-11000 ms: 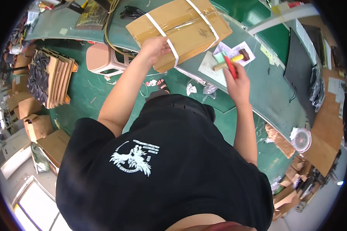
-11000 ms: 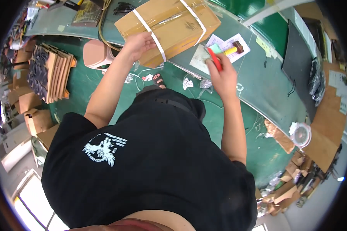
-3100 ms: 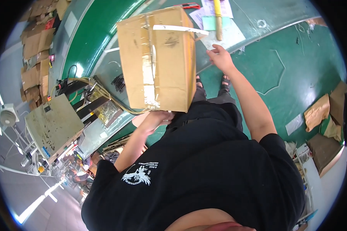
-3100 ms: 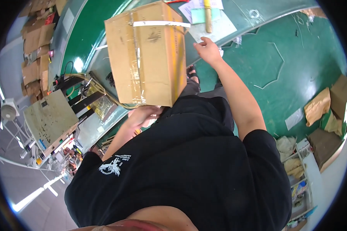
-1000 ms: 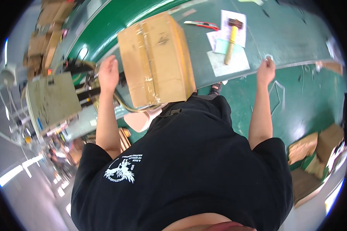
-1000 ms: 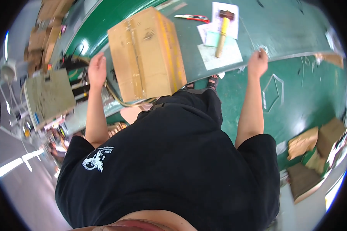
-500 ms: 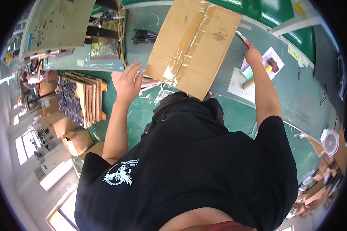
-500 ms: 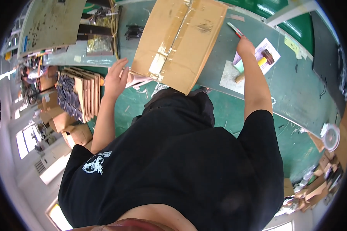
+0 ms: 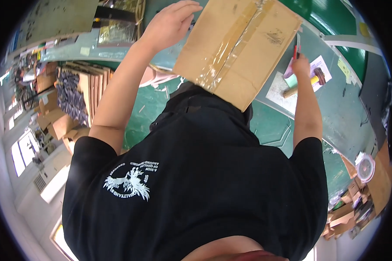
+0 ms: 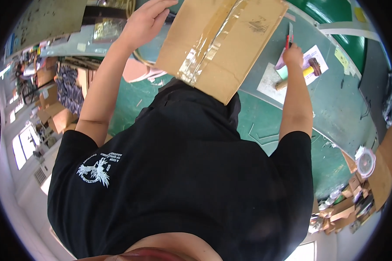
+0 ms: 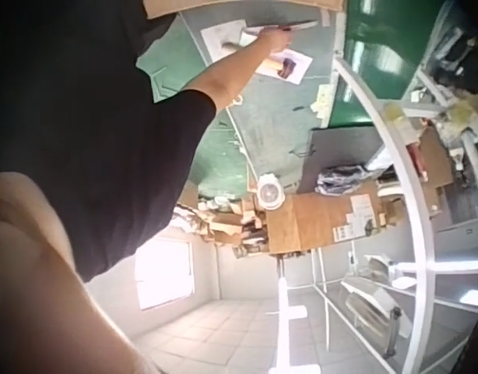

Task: Unpack bicycle saddles from a cardboard box using a utility knife and organize them on a workbench.

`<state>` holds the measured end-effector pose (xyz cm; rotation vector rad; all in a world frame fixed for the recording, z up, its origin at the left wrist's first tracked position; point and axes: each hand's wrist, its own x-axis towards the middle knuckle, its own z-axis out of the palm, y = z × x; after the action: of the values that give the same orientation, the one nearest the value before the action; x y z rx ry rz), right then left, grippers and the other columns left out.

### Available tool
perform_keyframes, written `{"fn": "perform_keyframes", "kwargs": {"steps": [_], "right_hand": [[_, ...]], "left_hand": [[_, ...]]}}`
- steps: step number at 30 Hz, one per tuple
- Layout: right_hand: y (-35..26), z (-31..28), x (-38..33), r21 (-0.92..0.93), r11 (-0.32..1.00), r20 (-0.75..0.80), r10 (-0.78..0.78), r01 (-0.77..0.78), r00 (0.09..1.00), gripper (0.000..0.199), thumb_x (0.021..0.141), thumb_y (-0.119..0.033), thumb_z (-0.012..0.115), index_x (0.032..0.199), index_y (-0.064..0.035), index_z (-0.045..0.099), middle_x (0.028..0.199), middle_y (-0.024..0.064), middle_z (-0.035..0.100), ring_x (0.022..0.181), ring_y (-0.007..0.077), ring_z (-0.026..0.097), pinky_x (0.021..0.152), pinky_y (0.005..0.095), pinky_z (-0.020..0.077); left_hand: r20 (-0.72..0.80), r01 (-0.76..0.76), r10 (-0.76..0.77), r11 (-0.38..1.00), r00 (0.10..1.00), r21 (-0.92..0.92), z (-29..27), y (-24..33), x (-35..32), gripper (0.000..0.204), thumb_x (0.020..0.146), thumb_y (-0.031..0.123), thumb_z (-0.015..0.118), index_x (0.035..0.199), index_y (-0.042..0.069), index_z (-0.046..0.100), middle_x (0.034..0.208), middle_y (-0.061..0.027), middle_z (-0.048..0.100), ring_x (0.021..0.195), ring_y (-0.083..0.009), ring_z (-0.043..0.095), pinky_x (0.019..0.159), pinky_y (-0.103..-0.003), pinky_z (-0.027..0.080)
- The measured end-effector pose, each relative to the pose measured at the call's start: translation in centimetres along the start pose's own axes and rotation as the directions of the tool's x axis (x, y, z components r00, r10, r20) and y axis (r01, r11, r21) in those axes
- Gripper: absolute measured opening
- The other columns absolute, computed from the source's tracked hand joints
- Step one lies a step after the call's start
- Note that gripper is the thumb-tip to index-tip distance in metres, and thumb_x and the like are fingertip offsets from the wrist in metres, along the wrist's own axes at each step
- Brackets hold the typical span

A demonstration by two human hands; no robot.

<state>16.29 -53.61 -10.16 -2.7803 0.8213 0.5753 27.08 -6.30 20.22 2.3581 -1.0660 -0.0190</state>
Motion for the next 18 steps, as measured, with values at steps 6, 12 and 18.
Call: {"fn": "perform_keyframes", "kwargs": {"steps": [6,12,18], "right_hand": [[0.8,1.1,-2.6,0.259,0.941,-0.015,0.230,-0.219,0.973,0.060,0.086,-0.036,0.072,0.134,-0.0045,0.057,0.131,0.0269,0.063,0.122,0.0426,0.062,0.102,0.0486,0.0518],[-2.2,-1.2,-4.4,0.275,0.936,-0.001,0.230,-0.221,0.973,0.064,0.083,-0.036,0.072,0.135,-0.0006,0.058,0.126,0.0262,0.068,0.122,0.0402,0.064,0.101,0.0453,0.0533],[-2.4,-1.0,-2.1,0.285,0.910,0.067,0.294,-0.300,0.954,0.075,0.087,-0.046,0.071,0.138,0.0047,0.050,0.127,0.0277,0.064,0.121,0.0403,0.064,0.103,0.0457,0.0515]], "left_hand": [[-0.047,-0.404,0.402,0.911,0.915,-0.080,3.9,-2.8,8.7,0.031,0.092,0.004,0.059,0.123,0.001,0.061,0.127,-0.0218,0.061,0.117,-0.0417,0.060,0.101,-0.046,0.050],[0.050,-0.258,0.254,0.959,0.966,0.114,8.7,-3.2,15.3,0.035,0.096,0.019,0.060,0.124,-0.002,0.061,0.130,-0.0228,0.060,0.120,-0.0417,0.058,0.102,-0.047,0.048],[0.331,-0.096,-0.009,0.949,0.944,0.301,8.5,0.4,19.7,0.029,0.095,0.023,0.062,0.106,-0.004,0.066,0.125,-0.0225,0.063,0.115,-0.0413,0.058,0.098,-0.046,0.049]]}}
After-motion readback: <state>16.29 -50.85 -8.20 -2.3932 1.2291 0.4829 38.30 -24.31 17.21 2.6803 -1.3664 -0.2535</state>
